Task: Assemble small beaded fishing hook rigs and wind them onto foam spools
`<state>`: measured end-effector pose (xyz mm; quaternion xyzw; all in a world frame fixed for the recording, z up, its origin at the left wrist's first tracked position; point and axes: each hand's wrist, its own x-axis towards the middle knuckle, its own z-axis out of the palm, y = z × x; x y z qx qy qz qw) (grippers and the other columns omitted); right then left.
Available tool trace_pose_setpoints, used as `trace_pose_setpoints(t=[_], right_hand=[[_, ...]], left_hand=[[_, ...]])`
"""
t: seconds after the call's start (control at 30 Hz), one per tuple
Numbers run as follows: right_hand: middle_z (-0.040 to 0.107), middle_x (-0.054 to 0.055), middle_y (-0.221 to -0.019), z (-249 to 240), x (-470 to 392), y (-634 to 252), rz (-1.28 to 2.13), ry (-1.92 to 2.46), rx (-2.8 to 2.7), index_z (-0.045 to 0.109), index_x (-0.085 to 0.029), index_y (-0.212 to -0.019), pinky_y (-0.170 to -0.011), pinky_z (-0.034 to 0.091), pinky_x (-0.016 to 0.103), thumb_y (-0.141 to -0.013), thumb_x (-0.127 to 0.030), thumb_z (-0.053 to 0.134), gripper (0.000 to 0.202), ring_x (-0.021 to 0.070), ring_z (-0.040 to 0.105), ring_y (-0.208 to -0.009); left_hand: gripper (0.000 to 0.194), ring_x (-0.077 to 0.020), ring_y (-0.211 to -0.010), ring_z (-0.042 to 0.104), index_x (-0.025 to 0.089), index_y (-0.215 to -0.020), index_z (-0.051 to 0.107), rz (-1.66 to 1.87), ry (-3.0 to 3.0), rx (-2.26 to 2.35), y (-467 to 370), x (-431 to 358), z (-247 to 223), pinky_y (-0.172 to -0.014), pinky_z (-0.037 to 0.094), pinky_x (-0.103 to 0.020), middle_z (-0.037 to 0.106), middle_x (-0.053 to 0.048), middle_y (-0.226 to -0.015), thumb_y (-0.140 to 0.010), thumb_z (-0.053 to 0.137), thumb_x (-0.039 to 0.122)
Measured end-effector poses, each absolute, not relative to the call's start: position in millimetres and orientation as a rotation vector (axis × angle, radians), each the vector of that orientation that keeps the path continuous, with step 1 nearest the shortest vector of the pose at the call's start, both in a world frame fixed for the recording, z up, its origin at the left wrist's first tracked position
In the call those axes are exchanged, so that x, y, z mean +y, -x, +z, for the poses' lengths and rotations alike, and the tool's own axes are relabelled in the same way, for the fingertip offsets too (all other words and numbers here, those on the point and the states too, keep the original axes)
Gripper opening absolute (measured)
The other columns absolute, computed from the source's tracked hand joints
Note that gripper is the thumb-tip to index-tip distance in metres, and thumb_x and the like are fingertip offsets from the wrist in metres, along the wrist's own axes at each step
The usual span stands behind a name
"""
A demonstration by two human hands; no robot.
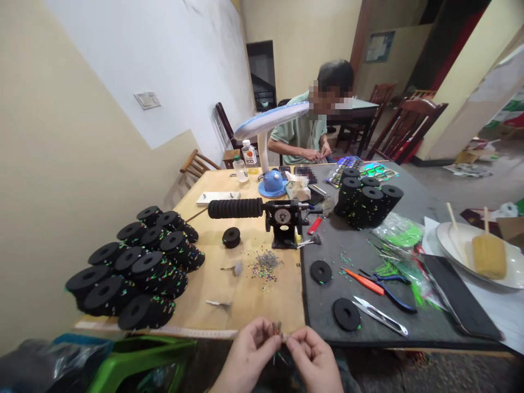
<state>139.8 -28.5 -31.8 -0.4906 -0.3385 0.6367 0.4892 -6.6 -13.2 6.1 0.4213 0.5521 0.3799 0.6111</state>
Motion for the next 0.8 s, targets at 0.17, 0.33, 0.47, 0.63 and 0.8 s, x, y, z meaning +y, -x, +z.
trace_pose_setpoints(t=[0.17,0.33,0.47,0.63,0.8], right_hand=[[0.06,0.0,-0.051,-33.4,-29.9,-138.2,1.6,1.157,-0.84,0.062,-0.015,-0.066,-0.047,0.034,0.021,-0.067,-0.064,0.074,0.051,0.0099,0.045,-0.045],[0.058,-0.001,-0.046,-34.3,-31.0,-136.1,1.568,1.203,-0.848,0.059,-0.015,-0.064,-0.046,0.033,0.021,-0.064,-0.069,0.073,0.055,0.0103,0.047,-0.041],[0.058,-0.001,-0.047,-28.8,-30.3,-137.3,1.563,1.222,-0.864,0.058,-0.016,-0.063,-0.046,0.033,0.022,-0.063,-0.07,0.072,0.055,0.011,0.046,-0.042],[0.05,-0.004,-0.047,-23.8,-30.1,-140.1,1.494,1.3,-0.97,0.06,-0.015,-0.063,-0.046,0.03,0.023,-0.065,-0.069,0.07,0.055,0.01,0.039,-0.044],[0.04,-0.008,-0.045,-22.6,-29.4,-140.9,1.444,1.344,-1.042,0.06,-0.015,-0.062,-0.045,0.026,0.022,-0.067,-0.061,0.072,0.047,0.0087,0.032,-0.043]], left_hand=[[0.052,-0.0083,-0.044,0.046,0.019,-0.064,0.049,0.811,-0.867,1.241,-3.5,-20.8,-2.1,-0.04,0.036,-0.018,0.059,0.002,-0.053,-0.058,0.079,0.06],[0.049,-0.0103,-0.046,0.054,0.019,-0.064,0.049,0.832,-0.832,1.207,-2.6,-23.0,-10.9,-0.042,0.04,-0.019,0.063,0.001,-0.053,-0.059,0.081,0.055],[0.046,-0.0102,-0.046,0.054,0.018,-0.062,0.05,0.824,-0.84,1.223,-2.2,-23.7,-9.8,-0.043,0.04,-0.019,0.063,0.001,-0.052,-0.06,0.083,0.05],[0.044,-0.0083,-0.046,0.05,0.019,-0.06,0.048,0.84,-0.865,1.256,-3.4,-25.1,-4.8,-0.044,0.04,-0.018,0.056,0.006,-0.05,-0.059,0.084,0.043],[0.04,-0.0076,-0.045,0.048,0.019,-0.06,0.049,0.855,-0.879,1.271,-5.1,-25.9,-5.2,-0.045,0.039,-0.019,0.053,0.007,-0.051,-0.061,0.084,0.039]])
